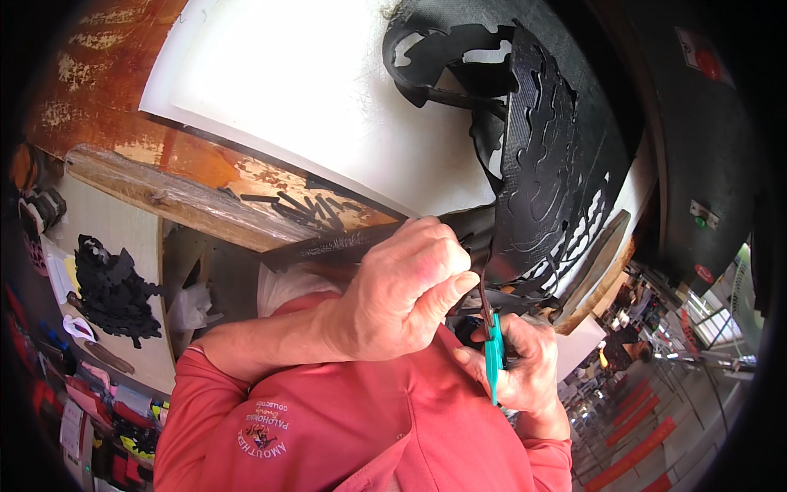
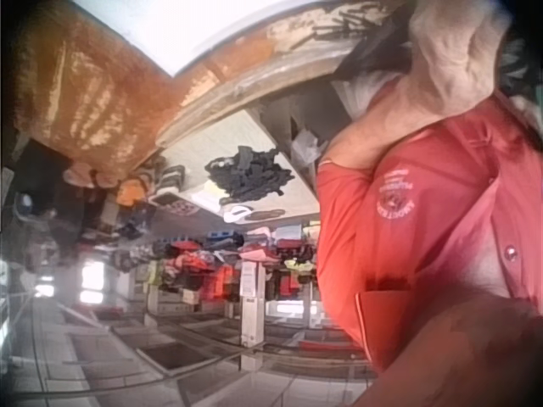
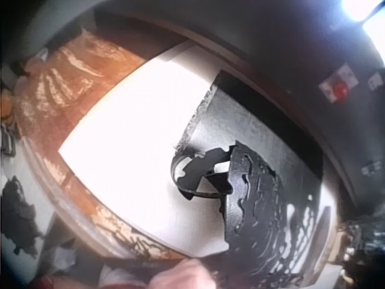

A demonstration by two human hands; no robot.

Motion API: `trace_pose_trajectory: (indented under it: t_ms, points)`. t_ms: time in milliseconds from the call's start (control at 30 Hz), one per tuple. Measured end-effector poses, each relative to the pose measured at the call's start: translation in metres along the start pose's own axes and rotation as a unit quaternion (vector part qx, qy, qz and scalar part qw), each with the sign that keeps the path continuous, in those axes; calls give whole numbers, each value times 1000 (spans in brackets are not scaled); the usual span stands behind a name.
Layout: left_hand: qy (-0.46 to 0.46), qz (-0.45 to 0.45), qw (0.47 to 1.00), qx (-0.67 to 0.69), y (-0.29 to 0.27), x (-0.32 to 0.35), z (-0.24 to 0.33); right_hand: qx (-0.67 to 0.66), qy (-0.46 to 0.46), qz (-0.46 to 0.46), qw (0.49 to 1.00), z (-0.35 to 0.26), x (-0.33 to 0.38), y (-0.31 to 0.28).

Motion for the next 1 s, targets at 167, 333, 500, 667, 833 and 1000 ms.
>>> trace_pose_trajectory:
  t_ms: [167, 333, 500, 667, 833, 1000]
  points:
    - [-19, 3, 1000, 8, -9, -1, 0, -104, 66, -26, 992, 0, 0, -3]
    - [-38, -15, 998, -52, -27, -1, 3, -121, 92, -25, 988, -1, 2, -3]
    - [-123, -34, 987, -94, -40, 5, 10, -354, 100, 154, 917, 7, 5, -17]
    - [-79, -7, 989, -125, -31, 8, 12, -336, 77, 134, 929, 17, -1, -13]
    - [-30, -23, 989, -141, -18, 7, 16, -368, 33, 189, 910, 15, -27, 12]
    - [-11, -4, 986, -168, -21, 7, 19, -455, 79, 176, 869, -6, -55, 32]
Point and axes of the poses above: each hand's wrist, its own x-axis away from the middle knuckle, its own y-axis out of the palm, z = x × y, the point moved 1 cm from there along -x, towards the middle knuckle
